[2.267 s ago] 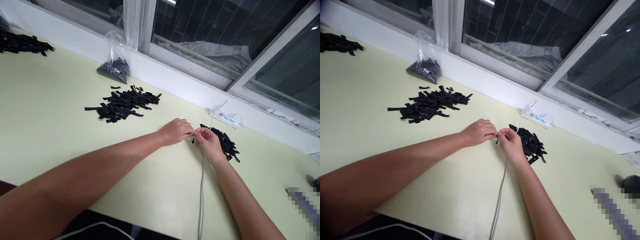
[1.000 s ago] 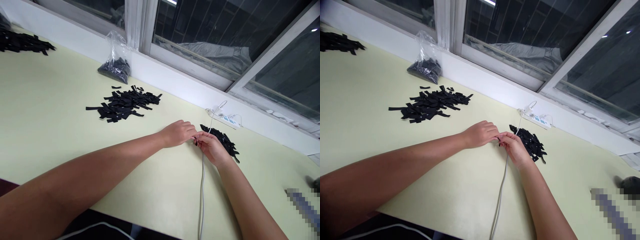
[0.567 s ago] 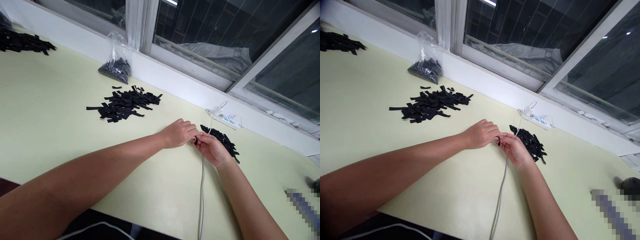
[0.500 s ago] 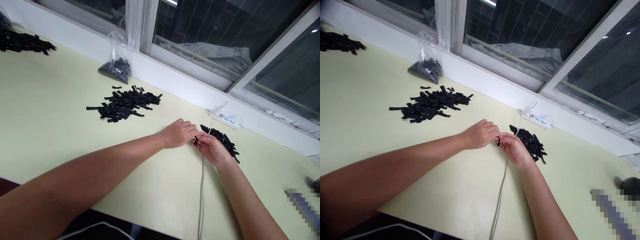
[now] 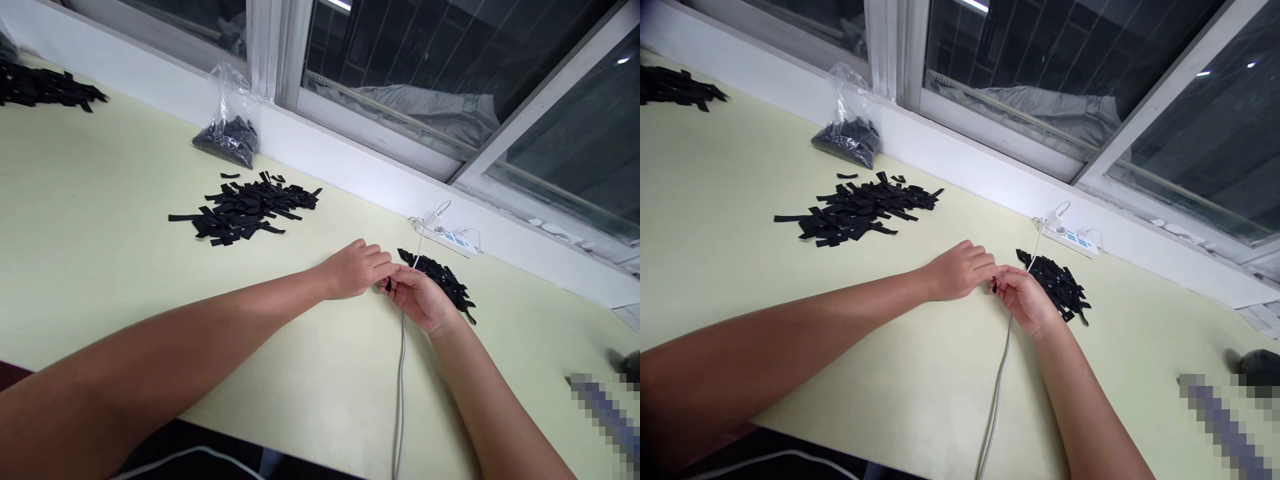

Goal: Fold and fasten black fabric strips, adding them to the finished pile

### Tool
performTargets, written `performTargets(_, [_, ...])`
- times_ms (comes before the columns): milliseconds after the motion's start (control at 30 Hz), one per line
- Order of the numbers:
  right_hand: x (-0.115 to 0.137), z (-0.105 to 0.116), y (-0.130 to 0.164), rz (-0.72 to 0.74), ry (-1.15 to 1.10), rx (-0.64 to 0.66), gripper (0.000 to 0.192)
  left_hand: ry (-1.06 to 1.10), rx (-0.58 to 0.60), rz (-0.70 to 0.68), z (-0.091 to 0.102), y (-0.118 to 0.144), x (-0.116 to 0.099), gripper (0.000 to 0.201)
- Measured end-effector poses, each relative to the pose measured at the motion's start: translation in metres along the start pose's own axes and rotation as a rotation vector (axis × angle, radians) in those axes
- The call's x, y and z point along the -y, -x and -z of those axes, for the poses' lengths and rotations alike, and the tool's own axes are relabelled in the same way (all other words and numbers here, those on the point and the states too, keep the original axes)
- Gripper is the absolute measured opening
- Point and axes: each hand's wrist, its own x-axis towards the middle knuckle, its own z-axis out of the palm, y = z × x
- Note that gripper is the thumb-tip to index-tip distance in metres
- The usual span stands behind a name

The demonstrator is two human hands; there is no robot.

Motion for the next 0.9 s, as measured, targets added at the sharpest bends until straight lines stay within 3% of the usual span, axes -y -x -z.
performTargets(233, [0.003, -0.003, 0.002, -0.049, -0.119, 0.019, 0.010, -0.003, -0.028, 0.014, 0.003, -0.001, -0.001, 0.022])
performTargets(400, [0.007, -0.004, 0.005, -0.054, -0.156, -0.052, 0.014, 0.064, -0.021, 0.104, 0.003, -0.002, 0.001, 0.020])
performTargets(600, [0.004, -0.007, 0.006, 0.013, -0.085, -0.046, 0.035, 0.397, -0.054, 0.357, 0.000, -0.001, 0.004, 0.010])
performTargets(767, [-0.005, -0.014, 0.001, 0.099, 0.046, -0.182, 0.036, 0.635, -0.042, 0.506, -0.001, -0.001, 0.002, 0.007])
performTargets(900, [-0.007, -0.016, -0.003, 0.105, 0.074, -0.266, 0.035, 0.728, -0.051, 0.542, -0.001, 0.000, 0.002, 0.010])
